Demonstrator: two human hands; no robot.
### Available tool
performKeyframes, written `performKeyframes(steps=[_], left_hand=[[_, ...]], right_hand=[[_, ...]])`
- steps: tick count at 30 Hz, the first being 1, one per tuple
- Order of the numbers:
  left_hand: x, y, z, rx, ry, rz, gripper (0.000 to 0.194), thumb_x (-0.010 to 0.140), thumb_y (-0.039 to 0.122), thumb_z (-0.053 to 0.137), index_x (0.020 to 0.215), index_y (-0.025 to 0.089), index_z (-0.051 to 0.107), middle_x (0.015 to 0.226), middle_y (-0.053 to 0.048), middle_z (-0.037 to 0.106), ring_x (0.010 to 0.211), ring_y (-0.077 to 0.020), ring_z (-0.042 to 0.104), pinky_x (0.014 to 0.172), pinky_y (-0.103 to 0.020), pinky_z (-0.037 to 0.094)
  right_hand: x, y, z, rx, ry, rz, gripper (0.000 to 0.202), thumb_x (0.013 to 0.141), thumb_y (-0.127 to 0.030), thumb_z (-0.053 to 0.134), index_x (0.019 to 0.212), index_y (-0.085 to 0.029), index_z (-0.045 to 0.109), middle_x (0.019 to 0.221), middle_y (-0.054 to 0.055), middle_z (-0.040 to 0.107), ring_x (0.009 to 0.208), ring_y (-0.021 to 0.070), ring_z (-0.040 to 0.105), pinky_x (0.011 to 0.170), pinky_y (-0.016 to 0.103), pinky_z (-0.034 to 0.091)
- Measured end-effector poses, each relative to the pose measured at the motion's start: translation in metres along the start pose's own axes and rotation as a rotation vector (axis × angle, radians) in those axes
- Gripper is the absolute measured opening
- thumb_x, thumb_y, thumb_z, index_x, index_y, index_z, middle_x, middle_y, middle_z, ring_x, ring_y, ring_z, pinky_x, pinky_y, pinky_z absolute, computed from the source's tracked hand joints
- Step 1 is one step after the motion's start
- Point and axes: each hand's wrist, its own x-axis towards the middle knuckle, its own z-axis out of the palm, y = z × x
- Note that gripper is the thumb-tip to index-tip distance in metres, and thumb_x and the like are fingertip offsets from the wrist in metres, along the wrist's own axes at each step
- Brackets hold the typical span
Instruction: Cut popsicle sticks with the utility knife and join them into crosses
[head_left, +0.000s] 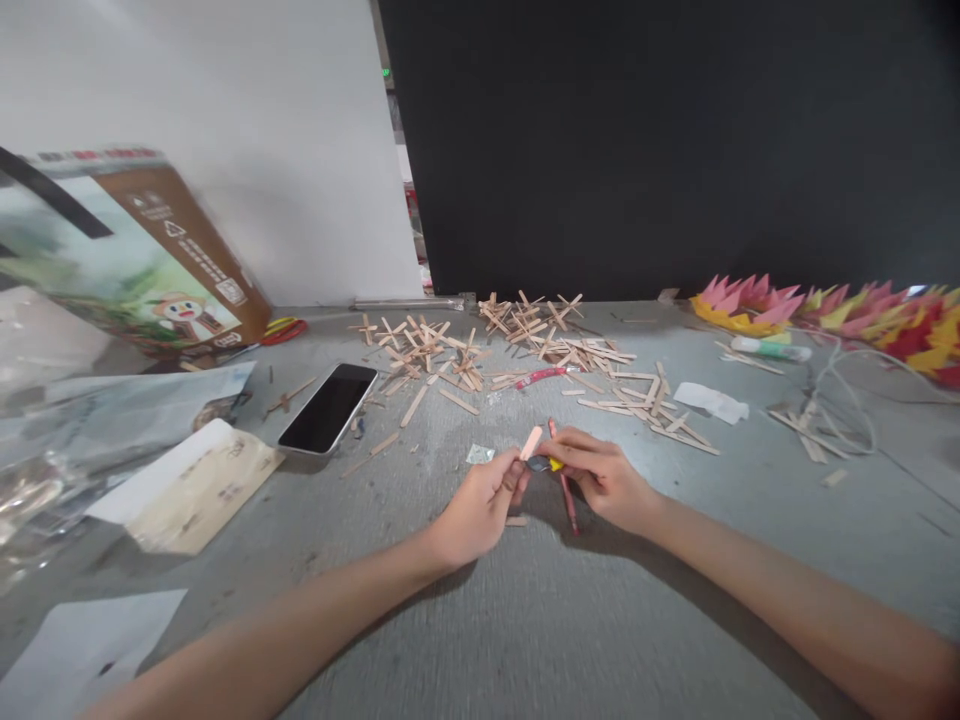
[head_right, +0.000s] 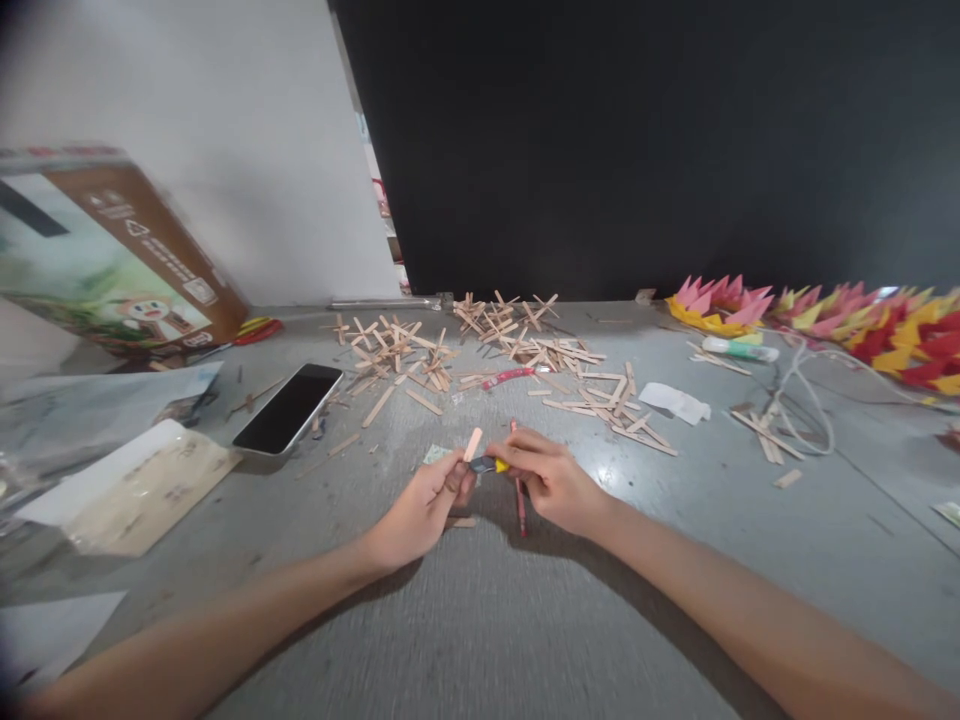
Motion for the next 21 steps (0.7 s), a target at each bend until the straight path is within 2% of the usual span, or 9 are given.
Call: performKeyframes(steps=[6, 14, 21], left_hand=[[0.0001, 0.002, 0.0011, 0.007, 0.015, 0.004, 0.049, 0.106, 0.062, 0.03, 0.08, 0.022, 0.041, 0.068, 0.004, 0.038, 0.061, -0.013, 0.035, 0.059, -0.026, 0.032], [0.0001, 0.0035, 0.0007, 0.004, 0.018, 0.029, 0.05, 0.106, 0.062, 0.028, 0.079, 0.022, 0.041, 0.068, 0.004, 0.038, 0.061, -0.0128, 0.035, 0.059, -0.026, 0.032], [0.0006, 0.0061, 0.0027, -0.041, 0.042, 0.0, 0.05, 0.105, 0.063, 0.031, 0.081, 0.022, 0.042, 0.068, 0.005, 0.038, 0.06, -0.0121, 0.034, 0.058, -0.025, 0.031]], right_hand=[[-0.0018, 0.0025, 0.0022, 0.02, -0.003, 0.018, 0.06, 0.094, 0.001, 0.039, 0.138, -0.029, 0.065, 0.103, 0.008, 0.066, 0.091, 0.019, 0.064, 0.08, 0.034, 0.06], [-0.0008, 0.0024, 0.0017, -0.003, 0.029, -0.008, 0.054, 0.098, -0.001, 0.038, 0.135, -0.028, 0.067, 0.101, 0.008, 0.066, 0.093, 0.0196, 0.064, 0.086, 0.037, 0.059], [-0.0021, -0.0025, -0.0002, -0.049, -0.061, 0.026, 0.05, 0.104, -0.009, 0.04, 0.146, -0.03, 0.056, 0.11, 0.009, 0.064, 0.1, 0.0214, 0.065, 0.091, 0.037, 0.058]])
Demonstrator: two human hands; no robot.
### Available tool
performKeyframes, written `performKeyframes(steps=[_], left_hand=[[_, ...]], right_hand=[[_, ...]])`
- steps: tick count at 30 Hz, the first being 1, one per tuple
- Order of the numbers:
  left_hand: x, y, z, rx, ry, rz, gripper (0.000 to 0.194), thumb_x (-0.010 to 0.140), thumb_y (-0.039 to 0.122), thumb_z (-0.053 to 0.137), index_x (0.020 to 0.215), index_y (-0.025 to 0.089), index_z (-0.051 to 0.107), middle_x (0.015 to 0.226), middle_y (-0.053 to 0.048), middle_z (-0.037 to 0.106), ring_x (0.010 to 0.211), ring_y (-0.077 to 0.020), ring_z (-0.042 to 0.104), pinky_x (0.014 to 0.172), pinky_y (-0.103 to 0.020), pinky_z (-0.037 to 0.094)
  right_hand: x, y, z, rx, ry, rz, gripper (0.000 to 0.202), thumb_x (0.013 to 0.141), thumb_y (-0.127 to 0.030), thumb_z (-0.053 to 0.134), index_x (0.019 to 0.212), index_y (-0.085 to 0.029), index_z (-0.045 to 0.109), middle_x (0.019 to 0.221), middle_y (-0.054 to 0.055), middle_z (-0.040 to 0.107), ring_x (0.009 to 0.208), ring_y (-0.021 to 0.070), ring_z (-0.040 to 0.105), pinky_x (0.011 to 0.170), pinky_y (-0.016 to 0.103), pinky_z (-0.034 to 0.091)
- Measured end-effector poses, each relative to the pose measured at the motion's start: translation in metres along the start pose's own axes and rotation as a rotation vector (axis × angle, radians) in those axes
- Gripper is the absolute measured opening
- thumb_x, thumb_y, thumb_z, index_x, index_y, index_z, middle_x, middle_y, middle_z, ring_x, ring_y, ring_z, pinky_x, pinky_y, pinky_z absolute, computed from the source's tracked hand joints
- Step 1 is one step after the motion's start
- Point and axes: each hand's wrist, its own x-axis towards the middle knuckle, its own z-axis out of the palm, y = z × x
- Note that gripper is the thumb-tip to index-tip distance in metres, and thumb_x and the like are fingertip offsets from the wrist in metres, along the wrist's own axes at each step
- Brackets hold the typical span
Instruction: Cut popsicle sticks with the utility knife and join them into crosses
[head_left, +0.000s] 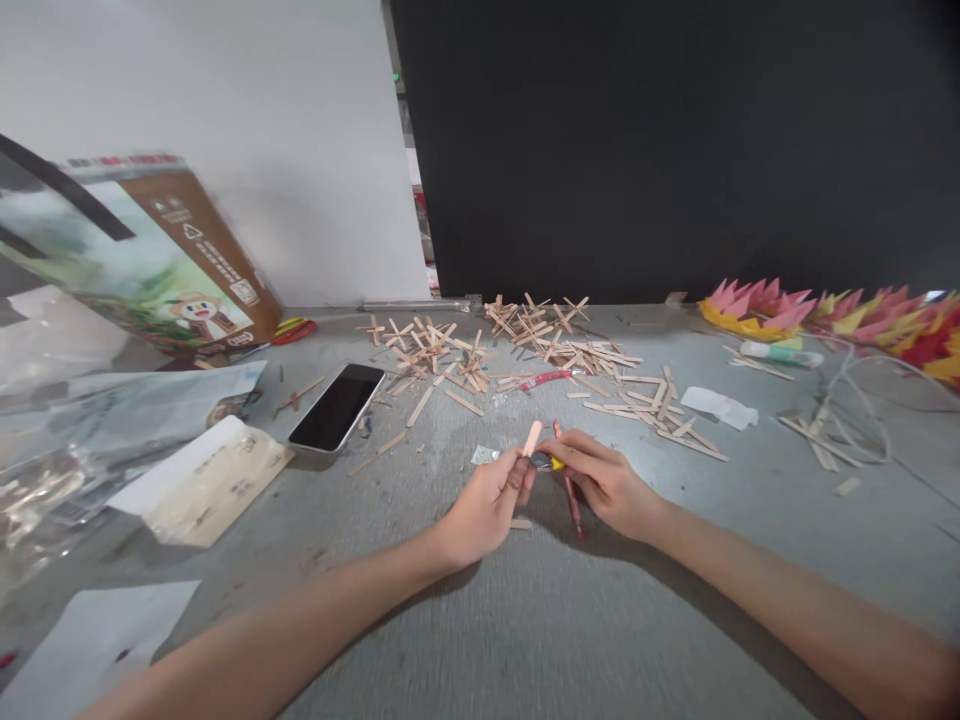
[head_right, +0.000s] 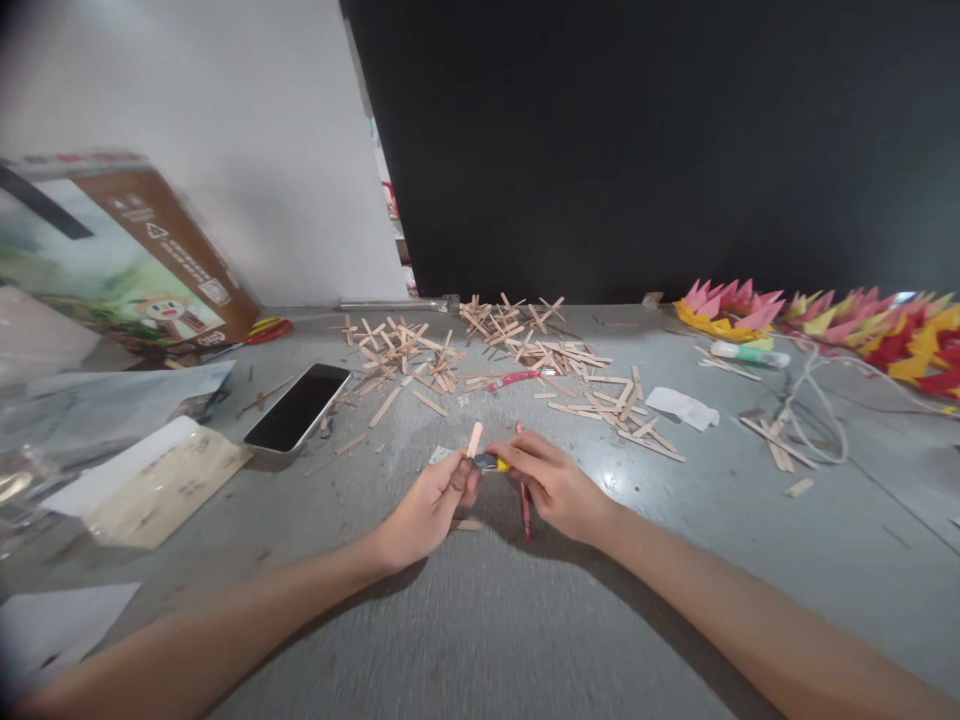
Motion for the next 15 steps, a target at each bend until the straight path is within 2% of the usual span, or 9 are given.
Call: performKeyframes(steps=[2, 7, 10, 15], left_hand=[[0.0009, -0.0007, 0.0001, -0.073, 0.035, -0.027, 0.049, 0.106, 0.063, 0.032, 0.082, 0.021, 0.043, 0.068, 0.005, 0.037, 0.06, -0.0117, 0.034, 0.057, -0.025, 0.03], [0.0042, -0.0068, -0.0024, -0.229, 0.132, -0.027, 0.045, 0.106, 0.06, 0.037, 0.084, 0.02, 0.045, 0.065, 0.007, 0.031, 0.058, -0.0106, 0.03, 0.056, -0.025, 0.026], [0.0051, -0.0076, -0.0027, -0.242, 0.151, -0.035, 0.042, 0.106, 0.056, 0.04, 0.09, 0.019, 0.05, 0.066, 0.007, 0.036, 0.059, -0.0104, 0.032, 0.056, -0.025, 0.027], [0.0057, -0.0057, -0.0012, -0.282, 0.136, -0.023, 0.036, 0.105, 0.052, 0.045, 0.117, 0.019, 0.051, 0.066, 0.009, 0.036, 0.055, -0.0099, 0.032, 0.054, -0.023, 0.026]], right_hand=[[-0.0008, 0.0006, -0.0001, -0.02, 0.021, 0.022, 0.046, 0.106, -0.013, 0.039, 0.146, -0.03, 0.055, 0.112, 0.009, 0.065, 0.101, 0.0218, 0.065, 0.09, 0.037, 0.057], [-0.0025, 0.0047, 0.0014, -0.013, 0.191, 0.078, 0.038, 0.108, -0.017, 0.039, 0.14, -0.029, 0.055, 0.109, 0.008, 0.065, 0.094, 0.0204, 0.066, 0.084, 0.033, 0.056], [-0.0022, 0.0053, 0.0023, -0.001, 0.171, 0.061, 0.037, 0.109, -0.018, 0.04, 0.14, -0.03, 0.055, 0.11, 0.007, 0.064, 0.096, 0.0205, 0.065, 0.086, 0.033, 0.054], [-0.0014, 0.0059, 0.0029, 0.011, 0.163, 0.07, 0.037, 0.109, -0.018, 0.041, 0.141, -0.031, 0.054, 0.111, 0.007, 0.064, 0.095, 0.0204, 0.064, 0.085, 0.033, 0.053]])
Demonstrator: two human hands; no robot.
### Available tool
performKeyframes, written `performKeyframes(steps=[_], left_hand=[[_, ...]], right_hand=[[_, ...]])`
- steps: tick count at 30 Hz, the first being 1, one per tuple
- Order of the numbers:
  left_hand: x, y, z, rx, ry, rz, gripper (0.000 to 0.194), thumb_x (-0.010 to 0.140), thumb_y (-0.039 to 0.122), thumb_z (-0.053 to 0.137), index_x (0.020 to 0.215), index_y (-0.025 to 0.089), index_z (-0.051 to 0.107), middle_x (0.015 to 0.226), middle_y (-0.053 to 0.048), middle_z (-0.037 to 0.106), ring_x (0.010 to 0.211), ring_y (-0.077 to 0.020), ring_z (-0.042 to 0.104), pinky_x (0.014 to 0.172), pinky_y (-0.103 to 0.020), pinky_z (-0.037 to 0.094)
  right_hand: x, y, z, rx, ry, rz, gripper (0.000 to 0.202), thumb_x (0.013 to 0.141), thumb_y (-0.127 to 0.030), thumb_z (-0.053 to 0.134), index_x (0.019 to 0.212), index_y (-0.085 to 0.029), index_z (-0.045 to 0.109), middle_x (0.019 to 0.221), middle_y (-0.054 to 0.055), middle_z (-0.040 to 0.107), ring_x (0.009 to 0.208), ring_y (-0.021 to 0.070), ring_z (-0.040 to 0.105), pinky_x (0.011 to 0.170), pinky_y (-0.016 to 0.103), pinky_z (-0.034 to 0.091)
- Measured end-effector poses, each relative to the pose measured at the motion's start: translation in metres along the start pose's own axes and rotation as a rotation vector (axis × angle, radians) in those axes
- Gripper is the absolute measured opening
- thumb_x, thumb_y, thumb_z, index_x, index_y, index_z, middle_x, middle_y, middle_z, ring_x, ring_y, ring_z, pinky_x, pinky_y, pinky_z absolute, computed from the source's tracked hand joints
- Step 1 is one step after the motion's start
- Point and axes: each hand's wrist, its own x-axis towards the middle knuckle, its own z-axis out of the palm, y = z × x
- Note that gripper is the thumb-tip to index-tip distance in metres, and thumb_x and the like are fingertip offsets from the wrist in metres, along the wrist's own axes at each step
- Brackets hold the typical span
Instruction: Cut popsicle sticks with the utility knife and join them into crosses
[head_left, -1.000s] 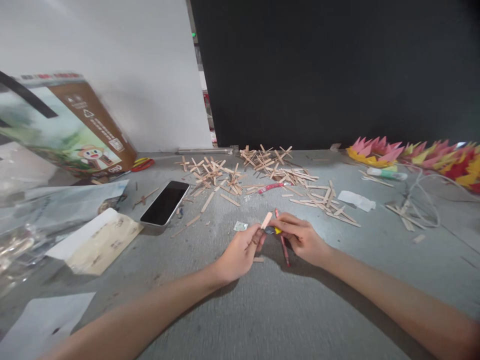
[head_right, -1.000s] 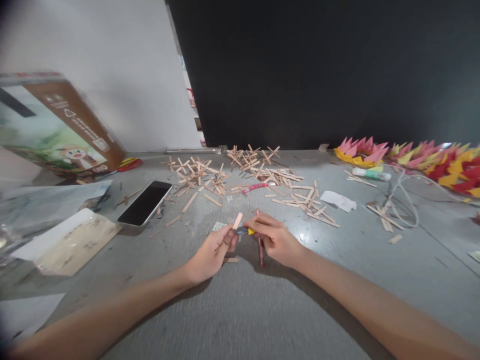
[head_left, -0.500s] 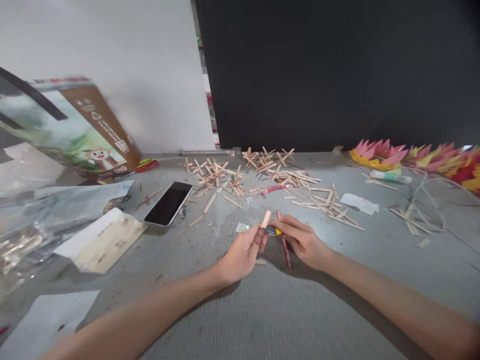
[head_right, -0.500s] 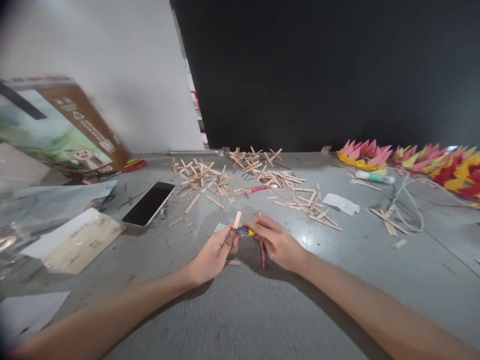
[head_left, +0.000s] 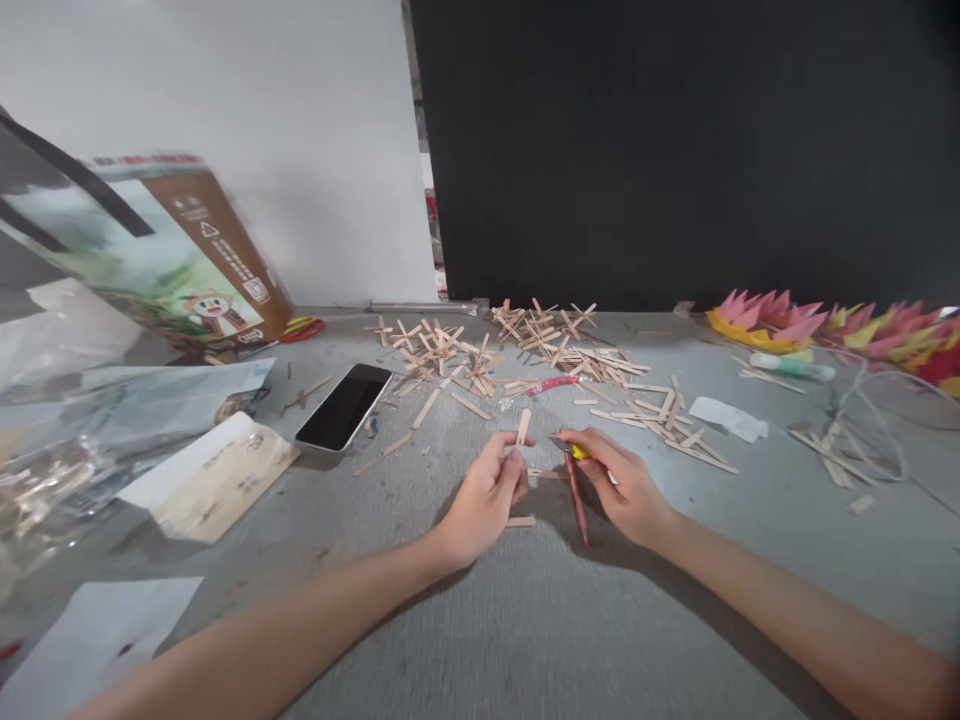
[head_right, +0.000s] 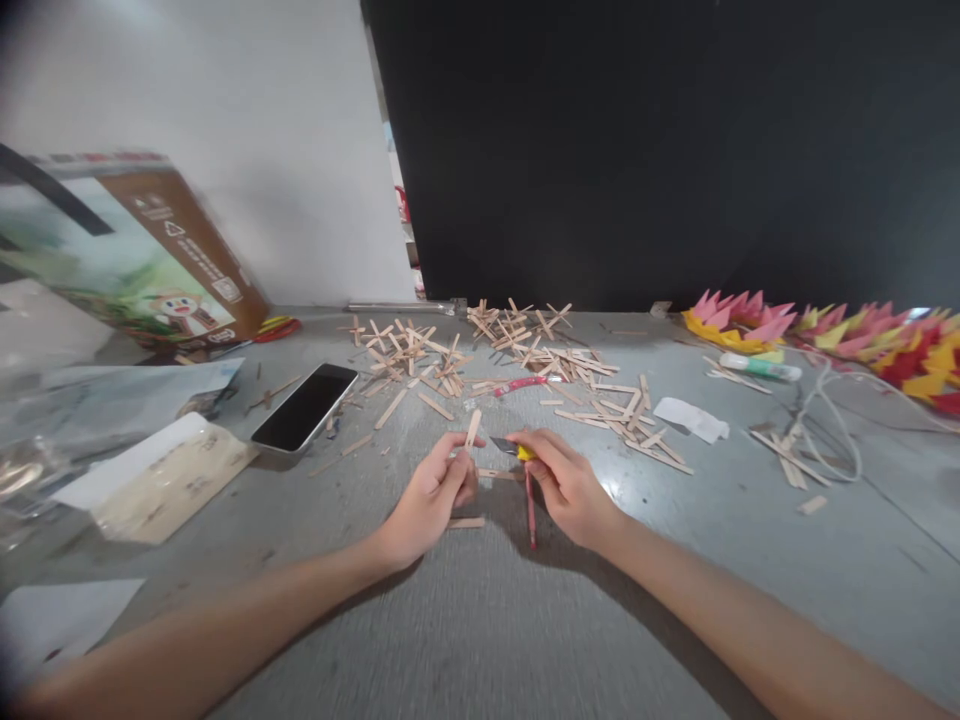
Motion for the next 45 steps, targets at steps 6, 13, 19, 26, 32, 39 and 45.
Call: performKeyframes(steps=[6, 13, 19, 26, 32, 39, 45], left_hand=[[-0.003, 0.001, 0.002, 0.01, -0.011, -0.047, 0.03, 0.106, 0.049, 0.043, 0.118, 0.022, 0.042, 0.063, 0.01, 0.044, 0.054, -0.01, 0.035, 0.052, -0.022, 0.028], [-0.003, -0.001, 0.004, -0.04, 0.009, -0.077, 0.03, 0.103, 0.052, 0.048, 0.102, 0.024, 0.038, 0.065, 0.01, 0.045, 0.056, -0.0092, 0.038, 0.053, -0.021, 0.03], [-0.005, -0.002, 0.001, 0.004, 0.05, -0.084, 0.038, 0.101, 0.06, 0.049, 0.094, 0.023, 0.043, 0.063, 0.01, 0.034, 0.054, -0.0083, 0.028, 0.05, -0.02, 0.026], [-0.004, -0.004, 0.001, 0.079, 0.038, -0.118, 0.038, 0.1, 0.06, 0.051, 0.098, 0.022, 0.047, 0.063, 0.01, 0.04, 0.053, -0.0083, 0.033, 0.053, -0.02, 0.033], [-0.002, -0.007, 0.003, 0.04, 0.036, -0.025, 0.037, 0.103, 0.06, 0.045, 0.103, 0.023, 0.042, 0.068, 0.008, 0.043, 0.059, -0.0105, 0.041, 0.057, -0.023, 0.037], [-0.008, 0.01, 0.005, -0.009, -0.033, -0.203, 0.039, 0.102, 0.064, 0.044, 0.11, 0.026, 0.038, 0.104, -0.007, 0.068, 0.095, -0.0207, 0.064, 0.072, -0.033, 0.055], [-0.007, 0.005, 0.005, -0.047, -0.047, -0.193, 0.04, 0.099, 0.061, 0.053, 0.107, 0.025, 0.039, 0.109, -0.008, 0.064, 0.093, -0.0187, 0.065, 0.075, -0.032, 0.056]], right_hand=[[0.0, -0.007, -0.003, 0.018, -0.033, 0.008, 0.035, 0.109, -0.021, 0.042, 0.14, -0.029, 0.055, 0.112, 0.008, 0.063, 0.099, 0.0216, 0.064, 0.087, 0.035, 0.052], [0.0, -0.014, -0.005, 0.009, -0.06, 0.001, 0.028, 0.106, -0.025, 0.049, 0.134, -0.025, 0.056, 0.106, 0.009, 0.065, 0.102, 0.0241, 0.064, 0.09, 0.038, 0.052], [0.0, -0.011, -0.005, -0.018, -0.062, 0.005, 0.027, 0.107, -0.026, 0.047, 0.132, -0.025, 0.056, 0.109, 0.01, 0.067, 0.104, 0.0244, 0.065, 0.092, 0.039, 0.052], [0.0, -0.012, -0.006, -0.035, -0.076, 0.013, 0.027, 0.107, -0.026, 0.045, 0.131, -0.025, 0.055, 0.108, 0.009, 0.067, 0.103, 0.0245, 0.065, 0.091, 0.039, 0.052], [0.0, -0.013, -0.004, -0.059, -0.071, 0.031, 0.025, 0.105, -0.028, 0.052, 0.13, -0.027, 0.055, 0.106, 0.007, 0.065, 0.098, 0.0224, 0.066, 0.088, 0.037, 0.053], [0.002, -0.01, 0.001, -0.094, -0.048, -0.083, 0.025, 0.096, -0.026, 0.066, 0.121, -0.026, 0.059, 0.101, 0.007, 0.066, 0.095, 0.0239, 0.064, 0.088, 0.04, 0.055], [0.008, -0.028, 0.01, -0.157, -0.051, -0.106, 0.025, 0.092, -0.031, 0.074, 0.111, -0.026, 0.059, 0.09, 0.003, 0.065, 0.084, 0.0231, 0.062, 0.107, 0.053, 0.047]])
